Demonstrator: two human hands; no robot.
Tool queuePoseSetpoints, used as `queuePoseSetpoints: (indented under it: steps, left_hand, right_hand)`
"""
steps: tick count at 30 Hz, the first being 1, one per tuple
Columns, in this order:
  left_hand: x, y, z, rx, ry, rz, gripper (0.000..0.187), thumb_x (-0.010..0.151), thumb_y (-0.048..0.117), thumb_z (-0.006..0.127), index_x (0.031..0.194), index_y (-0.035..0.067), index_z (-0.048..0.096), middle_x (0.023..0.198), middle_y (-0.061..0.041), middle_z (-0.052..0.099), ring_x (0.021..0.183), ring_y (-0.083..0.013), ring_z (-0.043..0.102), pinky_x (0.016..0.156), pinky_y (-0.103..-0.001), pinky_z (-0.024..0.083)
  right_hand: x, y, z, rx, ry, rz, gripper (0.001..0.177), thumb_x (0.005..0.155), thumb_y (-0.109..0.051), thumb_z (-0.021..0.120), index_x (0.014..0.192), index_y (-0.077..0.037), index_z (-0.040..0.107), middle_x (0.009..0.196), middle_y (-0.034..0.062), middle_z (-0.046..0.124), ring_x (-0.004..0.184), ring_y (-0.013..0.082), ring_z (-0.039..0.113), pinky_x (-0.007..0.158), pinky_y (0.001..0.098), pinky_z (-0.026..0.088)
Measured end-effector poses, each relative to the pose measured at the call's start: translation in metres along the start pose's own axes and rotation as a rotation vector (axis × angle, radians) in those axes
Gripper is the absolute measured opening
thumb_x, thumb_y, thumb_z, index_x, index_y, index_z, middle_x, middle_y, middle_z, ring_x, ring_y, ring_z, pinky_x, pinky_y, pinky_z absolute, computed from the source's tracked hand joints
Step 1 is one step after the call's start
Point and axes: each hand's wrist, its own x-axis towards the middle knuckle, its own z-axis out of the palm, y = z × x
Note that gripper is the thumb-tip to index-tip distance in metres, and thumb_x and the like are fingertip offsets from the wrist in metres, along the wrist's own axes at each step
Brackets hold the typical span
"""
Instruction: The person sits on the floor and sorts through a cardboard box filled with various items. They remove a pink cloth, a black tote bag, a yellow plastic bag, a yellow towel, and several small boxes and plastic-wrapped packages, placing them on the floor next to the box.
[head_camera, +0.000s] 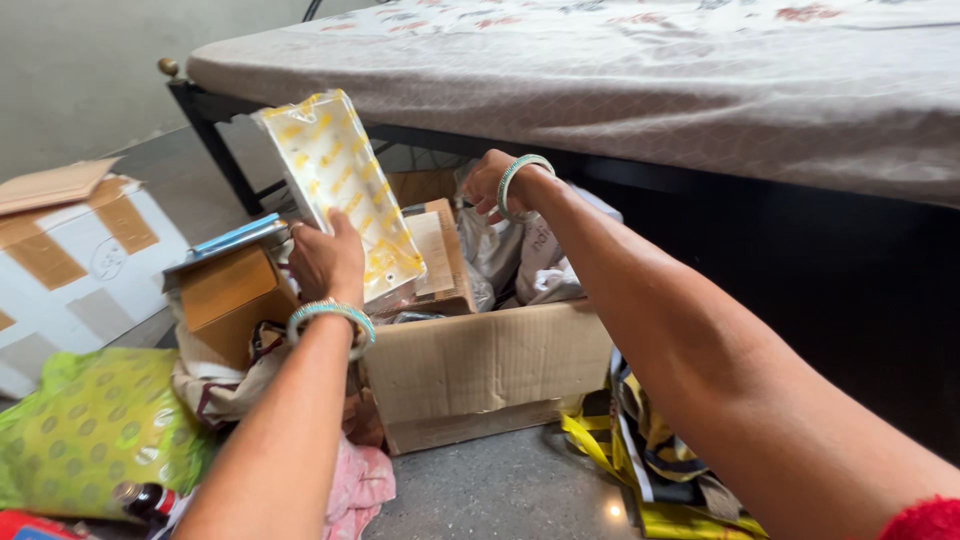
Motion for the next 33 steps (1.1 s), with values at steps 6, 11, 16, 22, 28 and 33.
queuePoseSetpoints:
  steps: [6, 11, 16, 22, 28, 33]
  left_hand:
    - [0.03, 0.002, 0.003, 0.138, -0.224, -0.115, 0.074, 0.089, 0.069, 0.056, 0.11, 0.0, 0.074, 0.119, -0.024, 0.071, 0.113, -0.0379, 0.069, 0.097, -0.047, 0.054]
    - [0.056, 0.0, 0.035, 0.279, -0.323, -0.016, 0.091, 0.095, 0.076, 0.043, 0.121, -0.008, 0.068, 0.131, -0.03, 0.063, 0.125, -0.0428, 0.06, 0.106, -0.047, 0.047]
    - [0.074, 0.006, 0.053, 0.225, -0.41, -0.044, 0.086, 0.099, 0.068, 0.036, 0.13, -0.008, 0.062, 0.142, -0.029, 0.055, 0.136, -0.0422, 0.051, 0.114, -0.046, 0.039]
    - [0.077, -0.006, 0.059, 0.201, -0.381, -0.126, 0.084, 0.1, 0.064, 0.033, 0.137, -0.007, 0.056, 0.149, -0.028, 0.049, 0.142, -0.0395, 0.045, 0.118, -0.044, 0.035]
    - [0.095, -0.036, 0.057, -0.056, -0.191, -0.207, 0.08, 0.1, 0.06, 0.04, 0.139, -0.008, 0.052, 0.148, -0.027, 0.049, 0.138, -0.0391, 0.049, 0.114, -0.043, 0.039]
    - [0.119, -0.036, 0.054, -0.563, -0.353, -0.273, 0.078, 0.1, 0.058, 0.04, 0.137, -0.01, 0.052, 0.134, -0.022, 0.065, 0.122, -0.0302, 0.069, 0.099, -0.04, 0.057]
  right_hand:
    - [0.031, -0.017, 0.05, -0.371, -0.059, 0.047, 0.05, 0.092, -0.041, 0.07, 0.112, 0.004, 0.074, 0.108, 0.0194, 0.076, 0.088, 0.0287, 0.073, 0.067, 0.0442, 0.063]
    - [0.034, -0.013, 0.086, -0.448, -0.022, 0.101, 0.06, 0.088, -0.047, 0.073, 0.117, 0.005, 0.07, 0.113, 0.0238, 0.073, 0.093, 0.0334, 0.073, 0.071, 0.0459, 0.061]
    - [0.039, 0.019, 0.101, -0.155, 0.04, 0.202, 0.064, 0.082, -0.044, 0.08, 0.122, 0.005, 0.068, 0.119, 0.0242, 0.071, 0.1, 0.0338, 0.072, 0.079, 0.0452, 0.059]
    - [0.055, 0.036, 0.101, 0.246, 0.088, 0.305, 0.073, 0.074, -0.039, 0.088, 0.128, 0.004, 0.064, 0.125, 0.0247, 0.07, 0.108, 0.0342, 0.071, 0.088, 0.0445, 0.057]
    - [0.046, 0.025, 0.086, 0.22, 0.316, 0.202, 0.081, 0.067, -0.039, 0.095, 0.13, 0.004, 0.066, 0.13, 0.0231, 0.068, 0.116, 0.0327, 0.068, 0.099, 0.0399, 0.051]
    - [0.038, 0.011, 0.046, 0.244, 0.388, 0.14, 0.071, 0.072, -0.038, 0.089, 0.125, 0.005, 0.068, 0.12, 0.0208, 0.073, 0.104, 0.0307, 0.074, 0.09, 0.0399, 0.057]
